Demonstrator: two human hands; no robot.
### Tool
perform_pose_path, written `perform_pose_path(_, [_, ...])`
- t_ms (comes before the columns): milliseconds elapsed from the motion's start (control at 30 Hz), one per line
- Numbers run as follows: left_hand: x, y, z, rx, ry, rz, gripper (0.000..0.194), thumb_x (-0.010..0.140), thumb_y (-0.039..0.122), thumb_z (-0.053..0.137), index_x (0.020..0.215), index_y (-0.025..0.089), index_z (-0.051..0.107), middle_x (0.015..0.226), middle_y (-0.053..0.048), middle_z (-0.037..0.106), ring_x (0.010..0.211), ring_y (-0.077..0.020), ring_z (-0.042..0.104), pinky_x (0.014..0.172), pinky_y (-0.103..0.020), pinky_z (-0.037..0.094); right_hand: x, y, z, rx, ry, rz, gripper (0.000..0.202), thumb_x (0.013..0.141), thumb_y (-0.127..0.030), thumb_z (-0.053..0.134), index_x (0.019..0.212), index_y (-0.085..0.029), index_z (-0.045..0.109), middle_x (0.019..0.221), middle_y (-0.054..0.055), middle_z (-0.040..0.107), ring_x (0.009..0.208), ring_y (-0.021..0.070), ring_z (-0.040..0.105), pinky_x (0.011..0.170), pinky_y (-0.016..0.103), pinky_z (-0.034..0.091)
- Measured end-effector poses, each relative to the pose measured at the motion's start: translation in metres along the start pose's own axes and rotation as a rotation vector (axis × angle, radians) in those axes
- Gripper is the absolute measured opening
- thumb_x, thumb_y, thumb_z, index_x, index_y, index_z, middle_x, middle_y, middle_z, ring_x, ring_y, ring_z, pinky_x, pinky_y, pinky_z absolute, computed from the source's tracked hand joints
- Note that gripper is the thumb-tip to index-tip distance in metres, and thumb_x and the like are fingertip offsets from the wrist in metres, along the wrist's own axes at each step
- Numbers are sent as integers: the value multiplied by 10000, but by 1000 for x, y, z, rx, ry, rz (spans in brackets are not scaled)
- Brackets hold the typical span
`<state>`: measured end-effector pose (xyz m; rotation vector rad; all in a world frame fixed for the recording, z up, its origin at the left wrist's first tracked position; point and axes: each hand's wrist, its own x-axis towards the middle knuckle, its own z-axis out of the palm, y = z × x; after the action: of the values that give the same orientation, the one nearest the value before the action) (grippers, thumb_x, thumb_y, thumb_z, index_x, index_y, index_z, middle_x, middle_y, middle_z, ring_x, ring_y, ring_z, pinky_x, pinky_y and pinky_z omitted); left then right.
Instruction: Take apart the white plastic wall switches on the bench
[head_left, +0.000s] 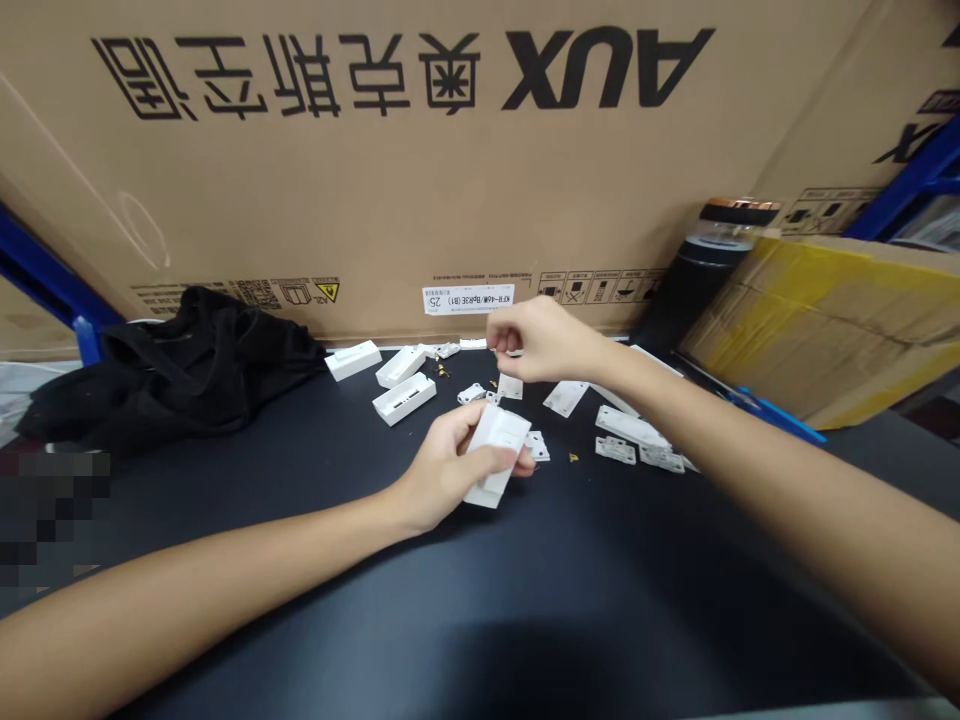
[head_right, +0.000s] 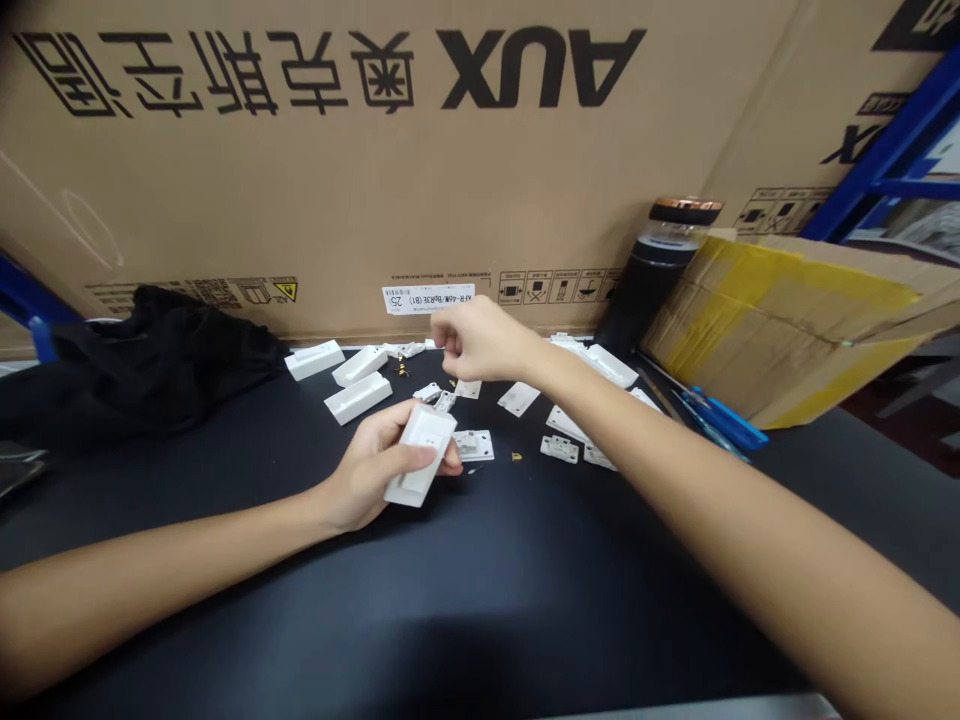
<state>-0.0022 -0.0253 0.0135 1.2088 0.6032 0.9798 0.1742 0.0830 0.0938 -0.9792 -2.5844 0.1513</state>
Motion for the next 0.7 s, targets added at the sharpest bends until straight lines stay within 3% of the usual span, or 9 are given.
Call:
perform_pose_path(100, [0,-1,1,-72,14,-19,249,895,356,705,961,143,596,835,-57,740,789,-170,731,776,-292,601,-40,-17,-12,297,208,-7,151,692,-86,658,812,-179,660,723,0,663,674,148,616,666,283,512])
perform_pose_path(233, [0,1,6,-88,21,-27,290,935,420,662,978,145,581,790,-46,731,718,-147,723,716,-262,619,-82,-40,-5,569,364,1,156,782,-123,691,886,-226,638,815,4,655,727,153,628,696,302,547])
perform_pose_path(400, [1,0,7,-99,9,-40,279,963,425,625,1010,155,576,800,-32,720,707,-139,723,722,-270,639,-94,-57,5,575,327,-69,250,784,-65,687,942,-232,587,859,-4,644,742,136,628,706,289,560])
perform_pose_path(700, [1,0,5,-170,-82,-28,241,877,301,721,995,156,568,823,-37,724,759,-146,728,714,-258,639,-96,-55,3,378,303,-86,257,770,-33,664,929,-213,571,840,-19,657,738,112,619,679,236,533])
